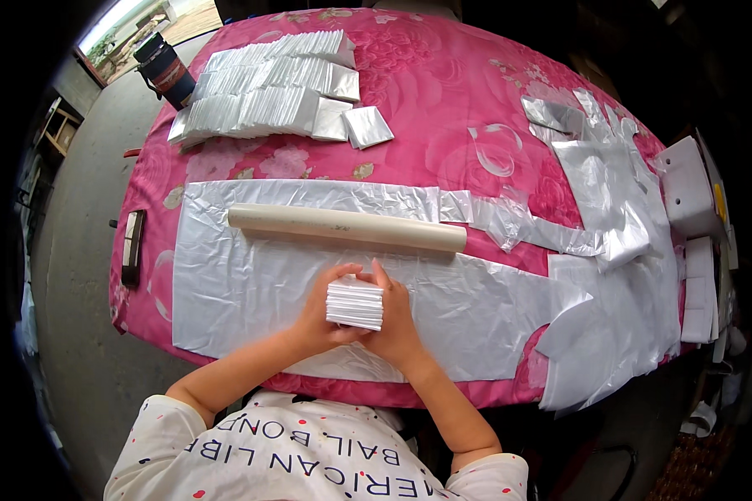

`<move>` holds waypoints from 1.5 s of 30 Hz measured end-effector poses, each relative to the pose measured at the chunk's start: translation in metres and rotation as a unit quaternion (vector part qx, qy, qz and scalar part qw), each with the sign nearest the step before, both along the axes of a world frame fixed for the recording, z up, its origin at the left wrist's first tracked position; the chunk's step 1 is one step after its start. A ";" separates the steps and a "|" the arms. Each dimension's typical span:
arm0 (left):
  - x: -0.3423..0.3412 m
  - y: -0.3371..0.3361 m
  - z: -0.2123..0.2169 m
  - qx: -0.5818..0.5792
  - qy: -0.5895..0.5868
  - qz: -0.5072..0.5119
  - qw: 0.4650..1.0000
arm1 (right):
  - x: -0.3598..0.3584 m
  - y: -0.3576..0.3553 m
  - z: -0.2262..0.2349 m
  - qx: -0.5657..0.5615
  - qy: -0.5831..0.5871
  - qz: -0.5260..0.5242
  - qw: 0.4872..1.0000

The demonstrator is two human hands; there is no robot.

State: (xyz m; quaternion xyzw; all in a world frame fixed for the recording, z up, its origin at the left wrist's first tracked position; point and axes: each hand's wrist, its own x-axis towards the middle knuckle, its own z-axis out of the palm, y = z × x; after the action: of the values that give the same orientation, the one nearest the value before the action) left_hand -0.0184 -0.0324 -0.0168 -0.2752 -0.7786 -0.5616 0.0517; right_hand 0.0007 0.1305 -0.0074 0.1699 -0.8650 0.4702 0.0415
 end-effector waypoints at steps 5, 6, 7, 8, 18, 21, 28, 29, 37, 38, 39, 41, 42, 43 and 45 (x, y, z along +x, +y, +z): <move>-0.005 -0.004 -0.008 0.027 0.009 -0.036 0.999 | -0.002 0.006 0.014 -0.019 -0.022 0.020 0.999; -0.005 -0.004 -0.007 0.002 0.009 -0.033 0.999 | -0.003 0.010 0.012 -0.030 -0.011 0.029 0.999; -0.005 -0.004 -0.002 -0.023 0.007 -0.030 0.999 | -0.003 0.015 0.010 -0.040 0.000 0.038 0.998; -0.006 -0.003 0.002 -0.046 0.005 -0.027 0.999 | 0.000 0.019 0.008 -0.020 -0.016 0.019 0.999; -0.032 -0.016 0.042 0.067 -0.009 -0.004 0.998 | -0.053 0.030 0.052 -0.193 -0.172 -0.045 0.965; -0.040 -0.031 0.037 0.043 -0.010 0.013 0.999 | -0.149 0.041 0.071 -0.265 -0.161 -0.008 0.951; -0.041 -0.036 0.017 0.063 -0.076 -0.048 0.994 | -0.402 0.047 0.073 -0.266 -0.330 -0.058 0.904; -0.043 -0.035 0.017 0.070 -0.090 -0.052 0.992 | -0.429 0.046 0.063 -0.260 -0.359 -0.062 0.894; -0.049 -0.038 0.023 0.115 -0.138 -0.054 0.982 | -0.513 0.010 0.024 -0.107 -0.411 -0.168 0.889; -0.049 -0.038 0.022 0.115 -0.137 -0.054 0.982 | -0.514 0.009 0.023 -0.101 -0.393 -0.176 0.897; -0.049 -0.038 0.022 0.116 -0.135 -0.053 0.983 | -0.513 0.005 0.027 -0.096 -0.373 -0.182 0.905; -0.049 -0.038 0.022 0.107 -0.129 -0.048 0.985 | -0.510 -0.007 0.029 -0.057 -0.344 -0.209 0.914; -0.048 -0.038 0.022 0.102 -0.126 -0.047 0.986 | -0.506 -0.014 0.033 -0.038 -0.329 -0.223 0.917; -0.048 -0.038 0.022 0.106 -0.126 -0.045 0.985 | -0.503 -0.018 0.035 -0.027 -0.317 -0.224 0.921; -0.049 -0.038 0.023 0.113 -0.127 -0.042 0.985 | -0.500 -0.024 0.037 -0.007 -0.293 -0.225 0.929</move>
State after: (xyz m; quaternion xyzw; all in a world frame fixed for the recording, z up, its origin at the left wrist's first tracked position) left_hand -0.0671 -0.0706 0.0066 -0.2268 -0.6984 -0.6776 -0.0401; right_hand -0.4989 0.1061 0.0297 -0.1750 -0.8507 0.4837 -0.1081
